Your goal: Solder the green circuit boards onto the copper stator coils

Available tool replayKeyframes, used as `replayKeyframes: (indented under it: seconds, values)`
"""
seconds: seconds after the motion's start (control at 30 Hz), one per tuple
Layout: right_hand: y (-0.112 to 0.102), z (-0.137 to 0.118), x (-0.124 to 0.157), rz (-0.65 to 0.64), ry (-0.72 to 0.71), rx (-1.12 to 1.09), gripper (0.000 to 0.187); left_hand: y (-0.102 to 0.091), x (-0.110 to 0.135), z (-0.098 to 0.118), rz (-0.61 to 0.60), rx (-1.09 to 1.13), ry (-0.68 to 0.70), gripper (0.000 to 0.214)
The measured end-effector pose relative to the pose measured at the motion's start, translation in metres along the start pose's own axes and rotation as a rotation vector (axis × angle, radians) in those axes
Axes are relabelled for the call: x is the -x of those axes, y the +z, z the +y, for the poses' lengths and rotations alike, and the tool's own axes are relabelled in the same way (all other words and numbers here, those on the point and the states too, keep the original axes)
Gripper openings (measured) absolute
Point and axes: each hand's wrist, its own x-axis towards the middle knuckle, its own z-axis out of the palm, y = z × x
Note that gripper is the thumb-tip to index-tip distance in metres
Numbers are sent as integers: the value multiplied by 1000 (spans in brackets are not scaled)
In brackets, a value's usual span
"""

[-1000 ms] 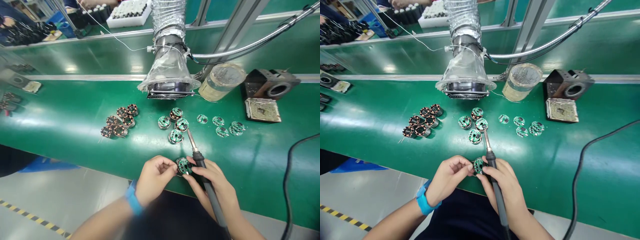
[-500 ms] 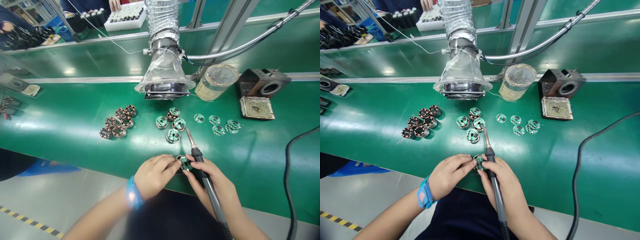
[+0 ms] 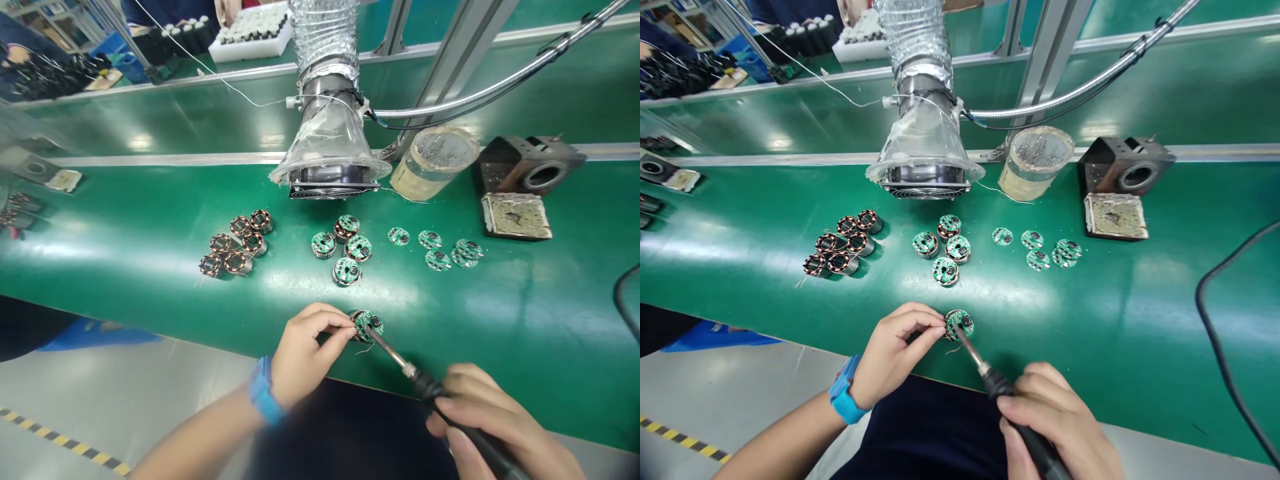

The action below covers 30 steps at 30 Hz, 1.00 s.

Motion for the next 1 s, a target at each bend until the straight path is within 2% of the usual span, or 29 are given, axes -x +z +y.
replayKeyframes:
  seconds: [0.23,0.57,0.7,0.87,1.0]
  values:
    - [0,-1,-1,-37,-36,-1,30,-4,3,-1,-60,-99,120,12]
    - [3,-2,-9,-40,-34,-14,30,-3,6,0,-38,-276,240,14]
    - [1,-2,-3,-34,-17,-19,30,-2,8,-2,-37,-318,264,14]
    - [-7,8,15,19,31,-80,26,-1,10,-4,-48,-339,268,15]
    - [1,20,3,-29,24,-26,34,-1,9,-7,-55,-378,283,16]
